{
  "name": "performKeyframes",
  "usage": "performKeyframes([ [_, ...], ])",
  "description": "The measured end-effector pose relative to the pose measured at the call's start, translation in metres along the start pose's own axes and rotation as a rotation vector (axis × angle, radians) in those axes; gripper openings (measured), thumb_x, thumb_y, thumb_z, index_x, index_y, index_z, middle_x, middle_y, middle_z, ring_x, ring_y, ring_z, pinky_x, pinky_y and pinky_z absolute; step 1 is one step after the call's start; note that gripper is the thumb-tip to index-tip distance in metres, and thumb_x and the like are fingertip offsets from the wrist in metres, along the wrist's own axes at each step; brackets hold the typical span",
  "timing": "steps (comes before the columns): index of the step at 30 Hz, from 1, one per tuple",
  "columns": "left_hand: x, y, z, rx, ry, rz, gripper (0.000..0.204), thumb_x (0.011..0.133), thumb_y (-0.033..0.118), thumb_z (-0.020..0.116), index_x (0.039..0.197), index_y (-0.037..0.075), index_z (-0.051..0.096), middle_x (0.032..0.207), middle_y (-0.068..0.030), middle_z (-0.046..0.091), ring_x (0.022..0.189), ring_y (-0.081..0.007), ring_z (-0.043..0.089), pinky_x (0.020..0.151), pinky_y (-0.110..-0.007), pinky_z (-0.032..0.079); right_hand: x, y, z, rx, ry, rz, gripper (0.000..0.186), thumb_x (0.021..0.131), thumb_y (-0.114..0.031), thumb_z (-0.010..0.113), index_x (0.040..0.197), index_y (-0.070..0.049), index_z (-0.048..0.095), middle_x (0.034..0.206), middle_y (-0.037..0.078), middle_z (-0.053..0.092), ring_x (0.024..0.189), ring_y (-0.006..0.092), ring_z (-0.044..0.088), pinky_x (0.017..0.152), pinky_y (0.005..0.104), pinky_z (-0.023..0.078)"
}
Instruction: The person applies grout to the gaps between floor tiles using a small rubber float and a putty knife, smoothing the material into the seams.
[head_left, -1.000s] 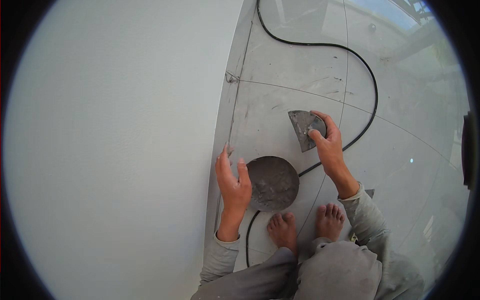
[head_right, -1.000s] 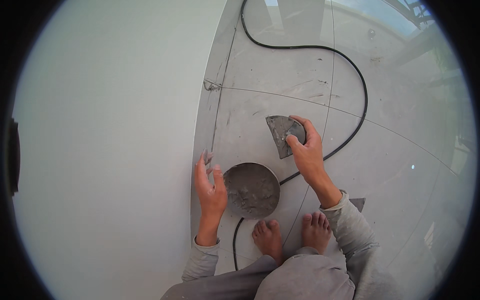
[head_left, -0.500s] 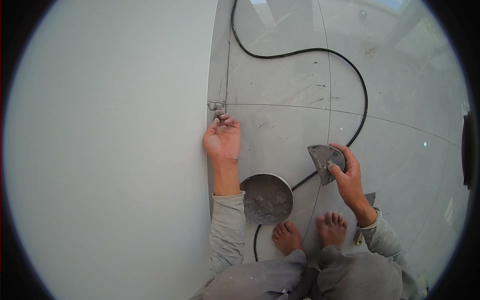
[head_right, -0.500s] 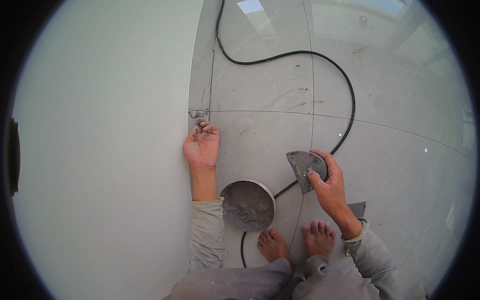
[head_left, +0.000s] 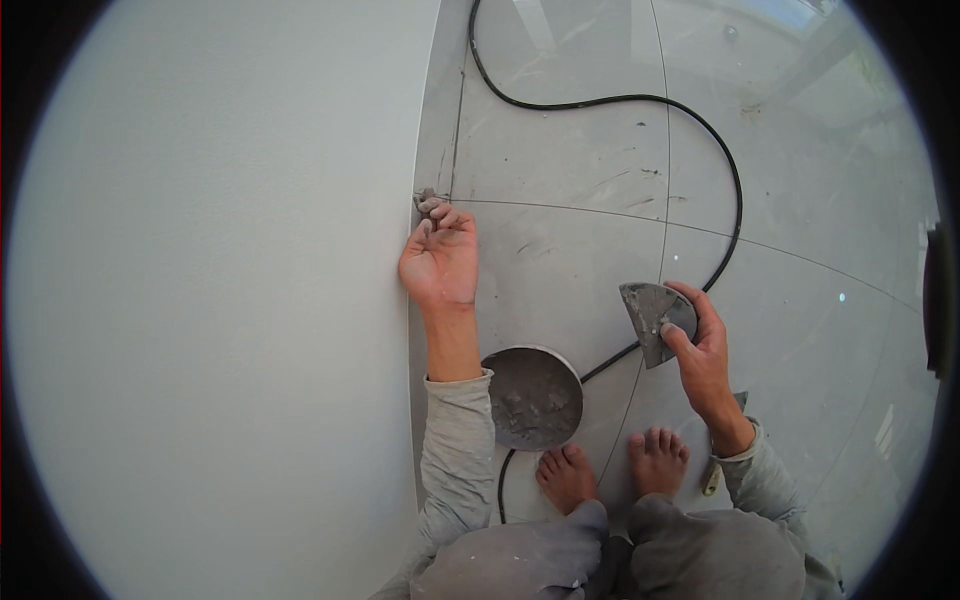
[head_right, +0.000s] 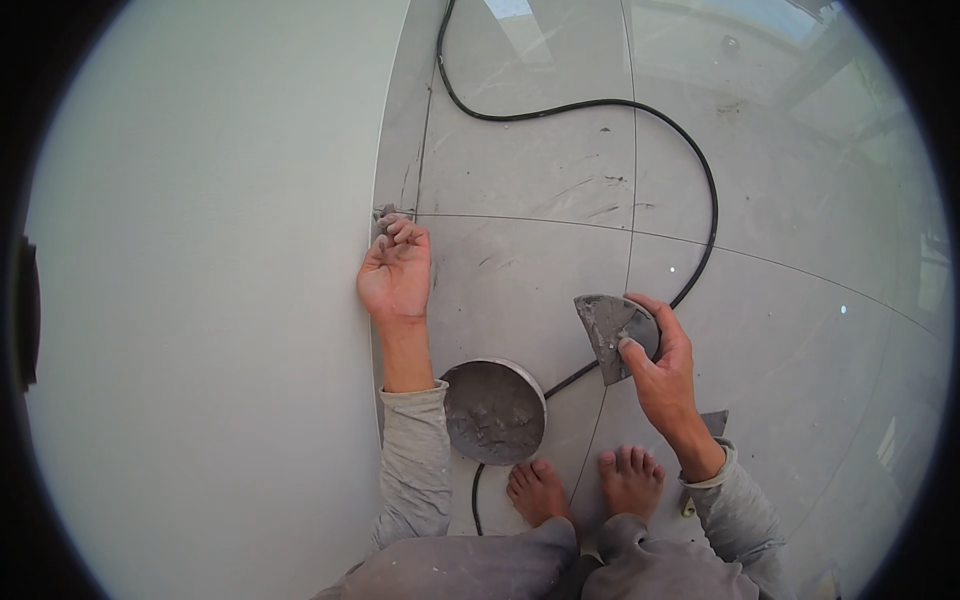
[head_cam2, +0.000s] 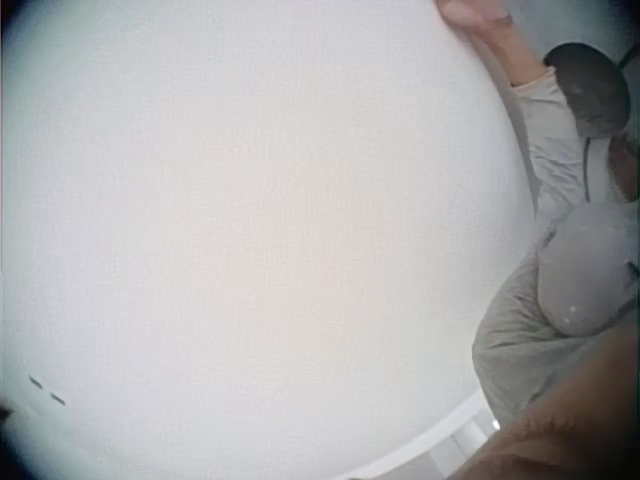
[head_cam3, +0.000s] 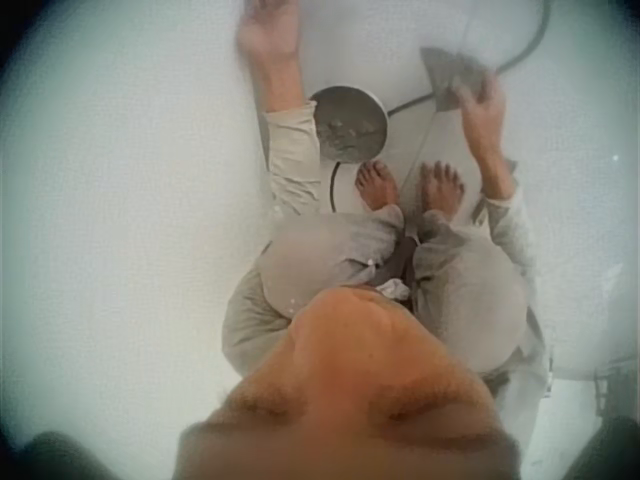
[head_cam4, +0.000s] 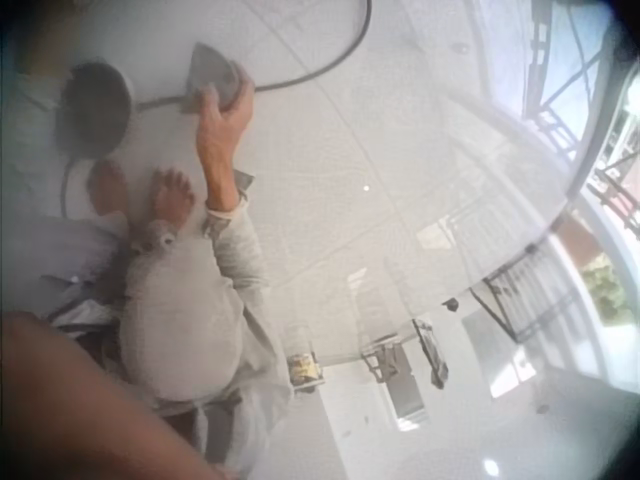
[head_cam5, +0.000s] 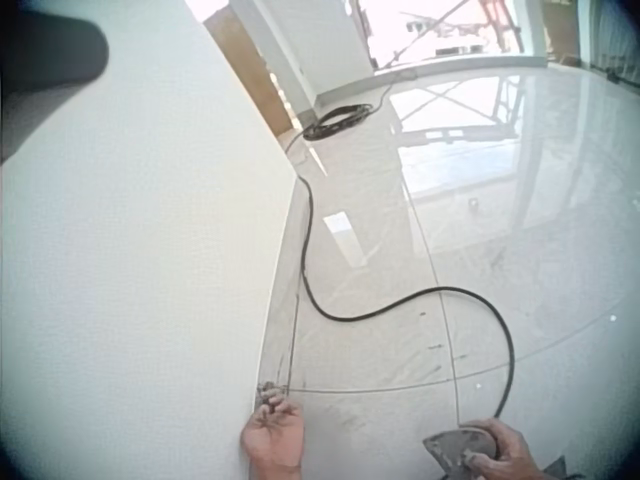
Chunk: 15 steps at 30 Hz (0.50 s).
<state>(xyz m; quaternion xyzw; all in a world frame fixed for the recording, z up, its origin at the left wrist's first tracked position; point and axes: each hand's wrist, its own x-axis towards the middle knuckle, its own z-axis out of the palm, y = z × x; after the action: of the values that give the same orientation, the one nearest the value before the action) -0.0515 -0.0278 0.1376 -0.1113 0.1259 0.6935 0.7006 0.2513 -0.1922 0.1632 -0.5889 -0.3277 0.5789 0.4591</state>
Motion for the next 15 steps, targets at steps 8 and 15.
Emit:
performKeyframes([
  [8,-0.022,-0.026,-0.019,0.709,0.162,0.234,0.046,0.094,0.001,0.044,0.139,-0.006,0.048,0.117,-0.0108,0.057,0.097,-0.0203,0.053,0.082,-0.032,0.045,-0.004,0.003,-0.008,-0.05,0.059,-0.033,0.046,0.091,0.001,0.057,0.137,0.002,0.056,0.117,0.007,0.066,0.105,0.0113,0.061,0.093,0.0272,0.051],
  [15,-0.03,-0.049,-0.031,2.502,0.11,0.7,0.081,0.093,0.005,0.053,0.158,-0.013,0.008,0.132,-0.0273,0.049,0.111,-0.0392,0.059,0.086,-0.045,0.055,-0.003,0.004,-0.009,-0.084,0.04,-0.059,0.047,0.09,0.003,0.056,0.137,0.001,0.056,0.117,0.008,0.065,0.106,0.0117,0.062,0.094,0.0279,0.051],
])
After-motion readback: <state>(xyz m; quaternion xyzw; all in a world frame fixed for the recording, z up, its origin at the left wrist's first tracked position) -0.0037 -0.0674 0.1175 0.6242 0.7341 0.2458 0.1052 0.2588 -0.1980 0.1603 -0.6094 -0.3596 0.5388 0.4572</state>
